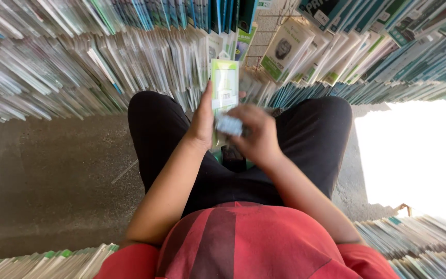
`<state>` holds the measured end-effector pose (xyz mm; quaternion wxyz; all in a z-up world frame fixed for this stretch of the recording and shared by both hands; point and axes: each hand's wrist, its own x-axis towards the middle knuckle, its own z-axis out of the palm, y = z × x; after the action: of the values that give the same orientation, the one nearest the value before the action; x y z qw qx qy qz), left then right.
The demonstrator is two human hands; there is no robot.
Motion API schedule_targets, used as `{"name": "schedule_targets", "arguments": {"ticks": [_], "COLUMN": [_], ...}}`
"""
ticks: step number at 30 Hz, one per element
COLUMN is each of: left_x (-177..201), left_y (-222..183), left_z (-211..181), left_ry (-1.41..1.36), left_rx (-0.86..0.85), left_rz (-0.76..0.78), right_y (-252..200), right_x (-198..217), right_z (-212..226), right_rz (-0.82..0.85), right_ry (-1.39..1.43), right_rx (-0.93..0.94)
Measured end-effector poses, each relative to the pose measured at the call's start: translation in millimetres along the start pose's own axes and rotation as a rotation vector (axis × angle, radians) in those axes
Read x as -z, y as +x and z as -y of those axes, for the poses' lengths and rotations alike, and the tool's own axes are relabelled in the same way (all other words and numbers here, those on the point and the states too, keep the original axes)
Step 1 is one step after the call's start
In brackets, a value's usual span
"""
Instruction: Organizing and wiping down phone screen protector packages on hanging racks in a store.
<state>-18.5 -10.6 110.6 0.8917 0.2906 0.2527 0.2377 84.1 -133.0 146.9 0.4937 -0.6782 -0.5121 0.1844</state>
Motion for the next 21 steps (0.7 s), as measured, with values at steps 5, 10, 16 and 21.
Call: {"name": "schedule_targets", "arguments": {"ticks": [5, 10, 16, 21], "left_x": [74.0, 34.3, 23.4, 25.7], "left_y": [32.8, -2.0, -19.6, -17.0], "left_z": [59.2, -0.9, -10.1, 10.1], "left_ry": [-0.119, 0.102, 0.14, 0.271], "left_rx": [-0.123, -0.21, -0.229, -0.266], "left_rz": [-0.029, 0.052, 0.035, 0.163], "right_y": [-2.5, 8.9, 22.0, 48.5], "right_x": [5.9, 19.0, 34.2, 46.0], "right_z": [-0.3, -4.6, -23.1, -30.7], "right_rz": [0.12, 0.039, 0.011, -0.161], "right_ry": [0.131, 0.215, 0.157, 0.203], "right_rx": [0.114, -0.01, -0.06, -0.01]}}
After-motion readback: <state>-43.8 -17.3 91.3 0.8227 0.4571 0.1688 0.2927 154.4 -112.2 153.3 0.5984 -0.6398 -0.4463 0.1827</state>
